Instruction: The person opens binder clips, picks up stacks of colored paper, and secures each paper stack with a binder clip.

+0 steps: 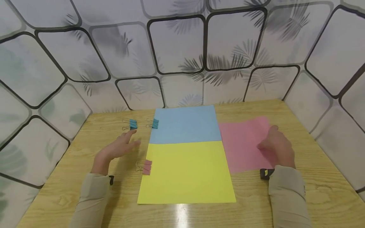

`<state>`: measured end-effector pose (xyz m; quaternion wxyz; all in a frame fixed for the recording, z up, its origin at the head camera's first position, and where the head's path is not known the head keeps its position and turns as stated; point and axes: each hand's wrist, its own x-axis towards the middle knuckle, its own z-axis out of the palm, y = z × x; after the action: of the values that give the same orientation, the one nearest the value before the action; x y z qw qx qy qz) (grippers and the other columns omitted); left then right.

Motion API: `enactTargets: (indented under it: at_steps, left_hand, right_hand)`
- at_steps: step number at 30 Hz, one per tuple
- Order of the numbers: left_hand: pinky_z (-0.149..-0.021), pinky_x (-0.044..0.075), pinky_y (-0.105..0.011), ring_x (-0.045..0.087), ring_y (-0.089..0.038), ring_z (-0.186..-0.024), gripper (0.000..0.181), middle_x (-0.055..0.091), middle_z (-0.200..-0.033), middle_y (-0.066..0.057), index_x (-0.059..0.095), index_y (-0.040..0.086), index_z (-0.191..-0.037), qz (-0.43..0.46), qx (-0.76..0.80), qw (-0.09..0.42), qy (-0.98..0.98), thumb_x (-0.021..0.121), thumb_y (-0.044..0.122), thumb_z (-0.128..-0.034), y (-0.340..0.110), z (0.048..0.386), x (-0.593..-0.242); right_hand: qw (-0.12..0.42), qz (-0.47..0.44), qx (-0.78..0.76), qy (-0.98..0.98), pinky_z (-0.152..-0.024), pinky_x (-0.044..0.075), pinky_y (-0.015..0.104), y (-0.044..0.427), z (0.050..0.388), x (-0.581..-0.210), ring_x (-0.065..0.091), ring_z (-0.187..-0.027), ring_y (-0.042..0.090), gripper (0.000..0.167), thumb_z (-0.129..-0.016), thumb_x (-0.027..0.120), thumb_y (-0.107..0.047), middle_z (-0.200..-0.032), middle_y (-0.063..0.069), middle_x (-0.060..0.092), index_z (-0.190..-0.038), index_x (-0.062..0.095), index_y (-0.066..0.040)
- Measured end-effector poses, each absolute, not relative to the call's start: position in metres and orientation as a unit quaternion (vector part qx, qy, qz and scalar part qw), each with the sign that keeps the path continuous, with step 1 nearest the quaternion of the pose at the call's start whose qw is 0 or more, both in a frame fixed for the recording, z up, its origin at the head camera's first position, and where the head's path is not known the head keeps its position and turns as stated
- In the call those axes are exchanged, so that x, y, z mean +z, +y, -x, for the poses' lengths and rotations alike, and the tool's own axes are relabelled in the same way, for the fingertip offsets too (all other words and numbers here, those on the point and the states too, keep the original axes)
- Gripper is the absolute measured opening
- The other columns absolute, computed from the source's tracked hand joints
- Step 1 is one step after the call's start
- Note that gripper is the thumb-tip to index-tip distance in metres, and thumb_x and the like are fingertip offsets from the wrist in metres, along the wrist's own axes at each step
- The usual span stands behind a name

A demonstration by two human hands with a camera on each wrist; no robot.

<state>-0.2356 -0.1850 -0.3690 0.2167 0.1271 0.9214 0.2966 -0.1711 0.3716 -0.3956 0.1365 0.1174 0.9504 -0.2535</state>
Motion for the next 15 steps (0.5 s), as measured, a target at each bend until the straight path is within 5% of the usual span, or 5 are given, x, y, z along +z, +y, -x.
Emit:
enactTargets:
  at_steps: [9, 15]
  left_hand:
    - [-0.11, 0.018, -0.071, 0.005, -0.053, -0.146, 0.072, 0.008, -0.159, -0.032, 0.012, 0.003, -0.158, -0.125, 0.292, 0.215, 0.924, 0.044, 0.04, -0.1054, -0.186, 0.236, -0.371]
    - [-0.109, 0.02, -0.071, 0.006, -0.054, -0.145, 0.071, 0.009, -0.158, -0.034, 0.012, 0.002, -0.157, -0.128, 0.29, 0.215, 0.924, 0.044, 0.038, -0.1057, -0.187, 0.235, -0.372]
  right_hand:
    - [0.143, -0.113, -0.343, 0.922, -0.096, 0.034, 0.064, 0.395, 0.169, -0.407, 0.031, -0.118, 0.054, 0.108, -0.087, 0.072, -0.033, -0.138, 0.049, 0.016, -0.141, 0.0, 0.027]
    - [0.165, -0.143, -0.468, 0.856, -0.076, 0.052, 0.046, 0.403, 0.162, -0.412, 0.059, -0.093, 0.035, 0.074, -0.101, 0.052, -0.038, -0.118, 0.03, 0.049, -0.144, 0.023, 0.014]
